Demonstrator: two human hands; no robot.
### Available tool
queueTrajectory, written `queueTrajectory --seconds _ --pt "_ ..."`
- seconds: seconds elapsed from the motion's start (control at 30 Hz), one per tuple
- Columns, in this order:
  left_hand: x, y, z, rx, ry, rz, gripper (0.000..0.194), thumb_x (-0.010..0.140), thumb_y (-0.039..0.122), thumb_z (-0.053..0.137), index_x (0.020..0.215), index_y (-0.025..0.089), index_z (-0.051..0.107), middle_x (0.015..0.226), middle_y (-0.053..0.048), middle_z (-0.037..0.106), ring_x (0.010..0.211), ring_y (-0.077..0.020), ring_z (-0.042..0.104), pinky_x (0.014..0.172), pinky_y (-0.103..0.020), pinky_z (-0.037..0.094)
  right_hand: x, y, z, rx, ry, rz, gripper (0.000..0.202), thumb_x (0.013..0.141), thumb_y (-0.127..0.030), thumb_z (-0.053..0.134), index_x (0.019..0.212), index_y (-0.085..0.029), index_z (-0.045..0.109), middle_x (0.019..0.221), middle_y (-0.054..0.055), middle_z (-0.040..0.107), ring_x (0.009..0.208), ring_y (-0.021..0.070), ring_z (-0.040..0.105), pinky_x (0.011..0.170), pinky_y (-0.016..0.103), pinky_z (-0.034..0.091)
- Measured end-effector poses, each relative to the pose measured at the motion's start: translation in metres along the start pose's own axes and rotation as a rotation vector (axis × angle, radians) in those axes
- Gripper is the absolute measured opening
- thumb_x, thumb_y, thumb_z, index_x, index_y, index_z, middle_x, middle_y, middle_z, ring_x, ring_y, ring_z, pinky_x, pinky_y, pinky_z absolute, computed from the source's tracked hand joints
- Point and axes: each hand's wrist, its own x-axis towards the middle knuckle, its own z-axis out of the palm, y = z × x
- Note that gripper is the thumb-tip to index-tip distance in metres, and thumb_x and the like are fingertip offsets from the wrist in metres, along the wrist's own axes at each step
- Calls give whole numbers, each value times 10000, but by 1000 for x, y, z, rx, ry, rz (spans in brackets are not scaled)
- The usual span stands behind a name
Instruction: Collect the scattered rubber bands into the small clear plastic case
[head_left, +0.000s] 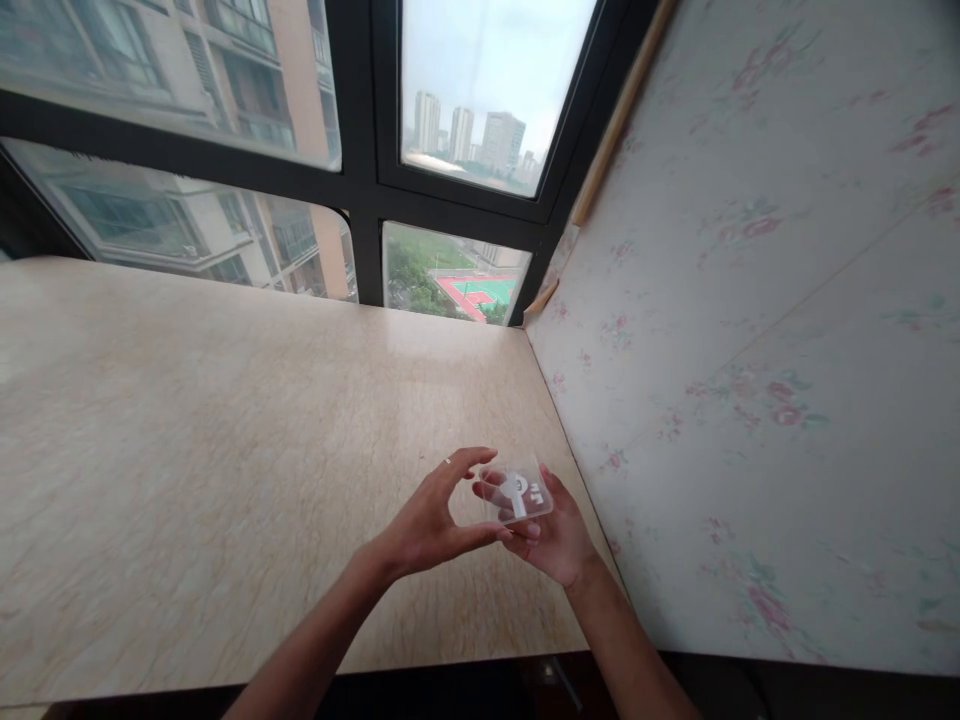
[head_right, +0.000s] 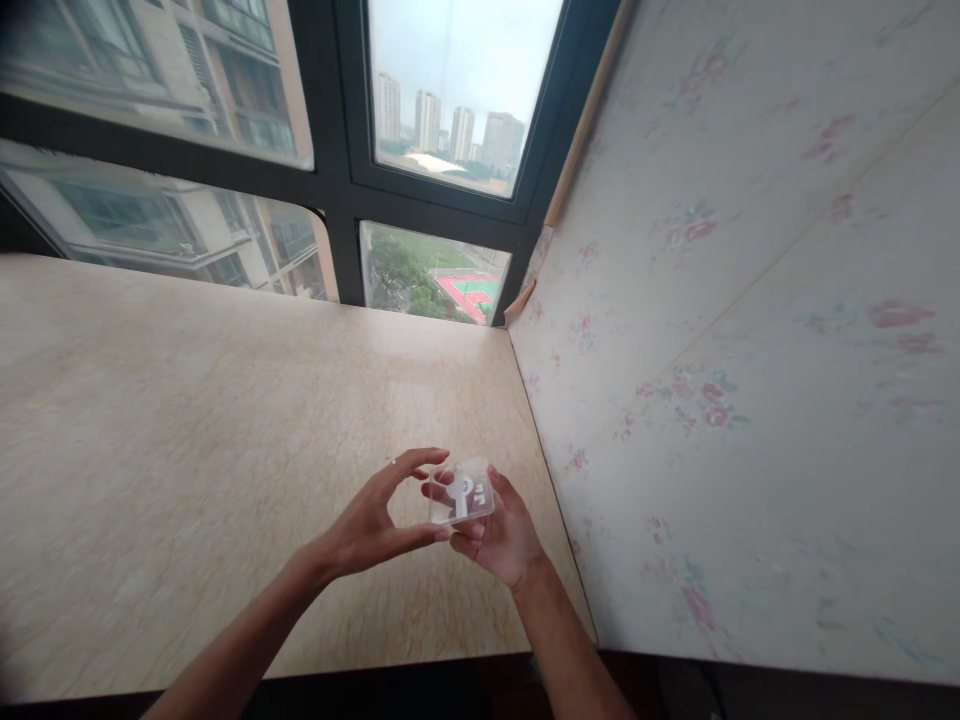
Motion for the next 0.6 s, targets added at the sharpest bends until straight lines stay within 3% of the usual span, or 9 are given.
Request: queueTrajectory --seconds 0.13,0.23,0.33,0.4,0.5,0.6 --pt "3 -7 9 10 23 39 605 721 400 742 1244 244 483 1221 -92 585 1015 -219 589 895 -407 486 -5 1 -5 -3 14 1 661 898 -631 255 1135 -169 666 1163 144 634 427 57 224 437 213 315" --pt "5 -9 12 15 45 44 662 707 389 750 1275 238 446 1171 -98 604 982 -222 596 832 -390 504 -12 0 -11 -120 120 -96 672 894 -654 266 1167 -168 640 1118 140 637 447 68 316 454 231 355" --pt "11 -10 15 53 20 32 720 701 367 752 1315 249 394 1169 -96 589 997 -227 586 812 -386 507 -22 -5 -21 -432 278 -321 650 835 -638 491 1334 -222 499 979 71 640 530 100 429 530 249 416" --pt "15 -11 18 91 -28 10 729 710 340 746 1331 256 373 1201 -97 567 1032 -233 574 840 -399 501 -28 -9 -29 -731 326 -413 783 770 -537 667 1434 -258 360 794 -9 590 585 115 451 619 257 438" --pt "22 -16 25 128 -116 -21 731 727 330 733 1351 263 358 1260 -102 538 1089 -247 559 900 -428 482 -33 -14 -41 -1073 305 -384 880 746 -446 734 1476 -257 280 649 -73 457 580 114 423 646 257 428" --pt "28 -25 34 157 -175 -30 725 749 347 716 1368 264 347 1310 -109 512 1147 -267 539 949 -452 456 -30 -14 -52 -1190 283 -316 788 792 -442 685 1460 -232 324 638 -76 419 553 109 392 579 243 397"
